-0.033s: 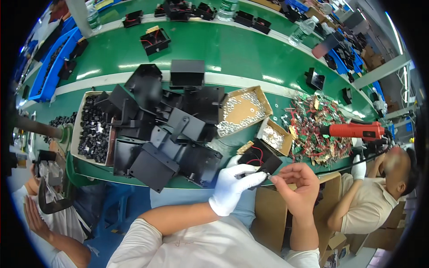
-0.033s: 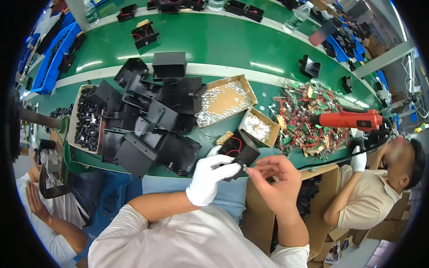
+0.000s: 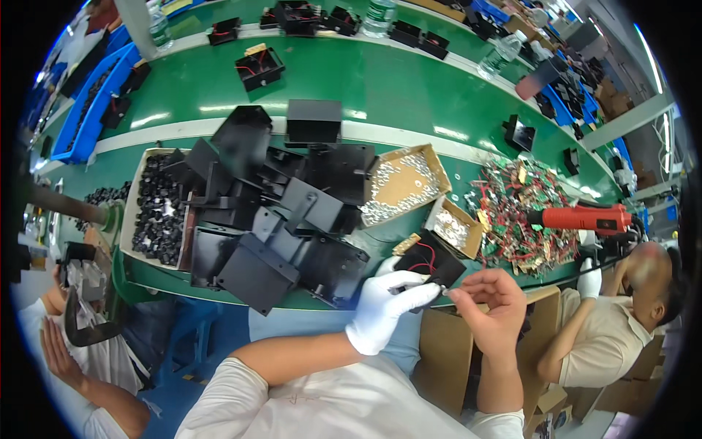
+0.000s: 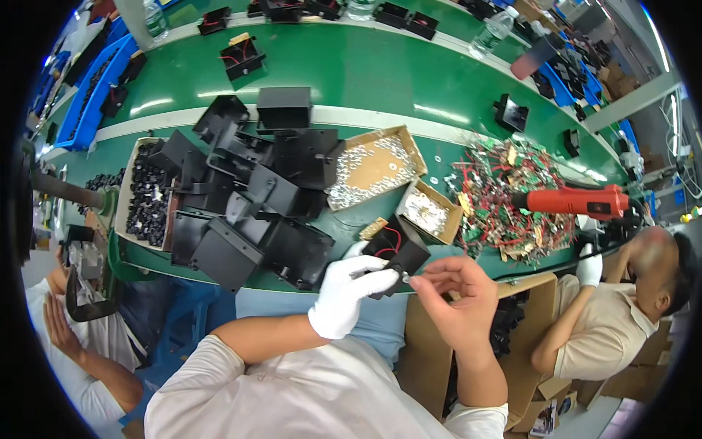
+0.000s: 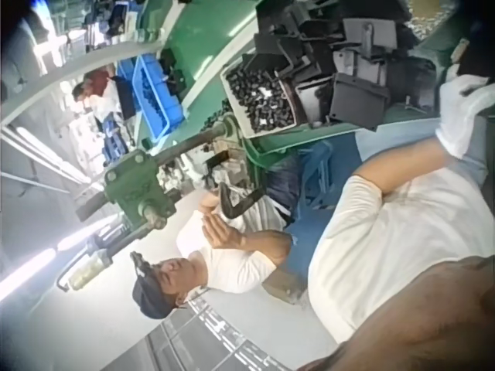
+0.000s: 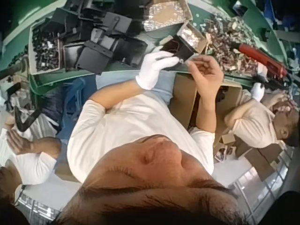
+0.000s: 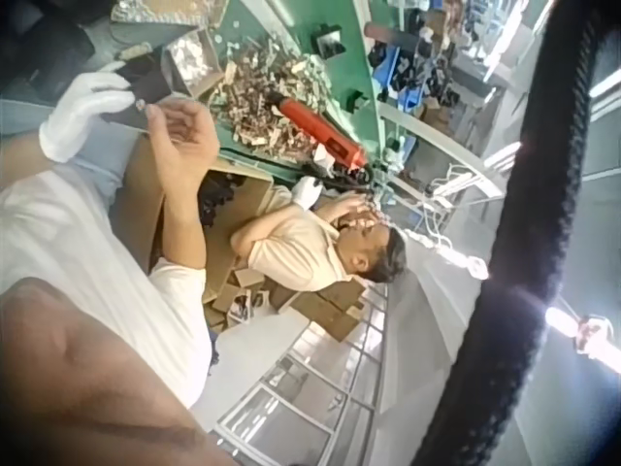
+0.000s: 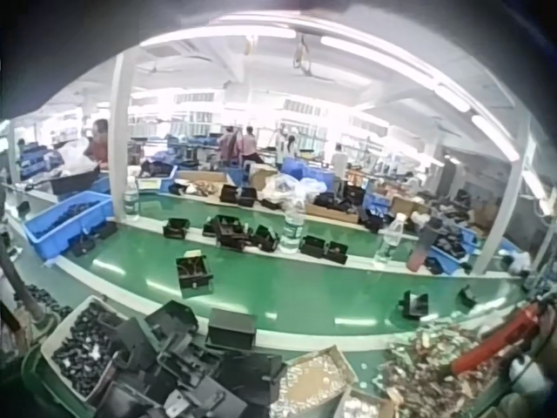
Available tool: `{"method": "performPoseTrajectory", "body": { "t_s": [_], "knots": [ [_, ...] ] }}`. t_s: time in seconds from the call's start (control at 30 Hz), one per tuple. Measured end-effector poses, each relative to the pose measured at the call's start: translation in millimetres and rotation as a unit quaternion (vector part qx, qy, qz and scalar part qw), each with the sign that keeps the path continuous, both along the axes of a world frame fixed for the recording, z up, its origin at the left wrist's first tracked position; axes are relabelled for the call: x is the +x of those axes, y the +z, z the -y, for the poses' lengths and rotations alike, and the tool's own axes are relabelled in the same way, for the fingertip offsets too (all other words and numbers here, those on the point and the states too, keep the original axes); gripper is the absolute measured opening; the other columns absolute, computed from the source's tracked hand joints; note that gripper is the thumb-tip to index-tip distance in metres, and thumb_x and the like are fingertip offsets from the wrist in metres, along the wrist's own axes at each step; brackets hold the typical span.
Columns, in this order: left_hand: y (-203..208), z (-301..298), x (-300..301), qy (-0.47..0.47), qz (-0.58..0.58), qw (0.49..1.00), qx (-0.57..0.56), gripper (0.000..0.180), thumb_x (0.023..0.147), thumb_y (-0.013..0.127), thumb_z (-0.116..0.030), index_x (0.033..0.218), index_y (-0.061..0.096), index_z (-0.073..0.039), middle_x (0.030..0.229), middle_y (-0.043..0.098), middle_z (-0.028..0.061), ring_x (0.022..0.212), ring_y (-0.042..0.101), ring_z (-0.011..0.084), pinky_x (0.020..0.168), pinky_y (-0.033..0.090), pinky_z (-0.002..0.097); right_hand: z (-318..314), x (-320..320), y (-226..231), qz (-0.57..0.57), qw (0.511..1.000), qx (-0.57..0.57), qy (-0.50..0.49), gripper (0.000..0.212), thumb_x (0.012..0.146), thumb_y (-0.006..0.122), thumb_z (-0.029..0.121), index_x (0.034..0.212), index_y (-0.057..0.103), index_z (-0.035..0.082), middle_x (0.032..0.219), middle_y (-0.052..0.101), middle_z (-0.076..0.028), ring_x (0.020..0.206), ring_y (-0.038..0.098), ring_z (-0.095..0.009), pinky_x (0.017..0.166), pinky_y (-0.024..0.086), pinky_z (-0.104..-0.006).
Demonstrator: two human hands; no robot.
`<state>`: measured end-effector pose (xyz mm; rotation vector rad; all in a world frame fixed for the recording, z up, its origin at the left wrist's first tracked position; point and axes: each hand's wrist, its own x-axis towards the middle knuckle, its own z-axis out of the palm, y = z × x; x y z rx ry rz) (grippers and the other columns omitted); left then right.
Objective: Assembling electronic components by placing circuit boards into plastic housings and using an electric screwdriver.
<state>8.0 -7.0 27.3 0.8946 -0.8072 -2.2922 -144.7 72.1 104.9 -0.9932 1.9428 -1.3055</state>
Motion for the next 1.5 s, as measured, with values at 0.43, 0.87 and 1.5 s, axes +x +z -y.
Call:
{"method": "performPoseTrajectory", "body": {
  "t_s": [0.43,0.87,1.5],
  "knots": [
    [1,11,-4,0.047,-0.156,0.975,0.152,0.023,0.098,0.068,-0.013,0.112,0.074,0.004,0.109,0.072,0.0084,0.098,0.065,0.0151,0.090,0.048,0.0250,57,-25,16,-0.022,0.998,-0.059,0.013,0.020,0.080,0.079,-0.007,0.098,0.073,-0.002,0.086,0.074,-0.006,0.072,0.063,-0.009,0.069,0.050,-0.0191],
    [-10,-4,0,0.046,-0.150,0.979,0.129,0.022,0.102,0.058,-0.010,0.113,0.071,0.003,0.113,0.073,0.0101,0.104,0.065,0.0174,0.093,0.051,0.0283,125,-33,-1,-0.187,0.968,0.020,0.168,0.018,0.082,0.075,0.001,0.100,0.076,0.000,0.088,0.073,-0.008,0.072,0.061,-0.016,0.069,0.051,-0.0278],
    [-47,-14,-5,0.049,-0.154,0.984,-0.073,0.024,0.100,0.062,-0.011,0.117,0.074,-0.001,0.115,0.075,0.0049,0.101,0.066,0.0128,0.091,0.049,0.0238,195,-19,-67,-0.446,0.859,0.024,0.251,0.012,0.080,0.075,0.016,0.088,0.075,0.007,0.082,0.073,-0.010,0.074,0.067,-0.034,0.072,0.053,-0.0421]
  ]
}}
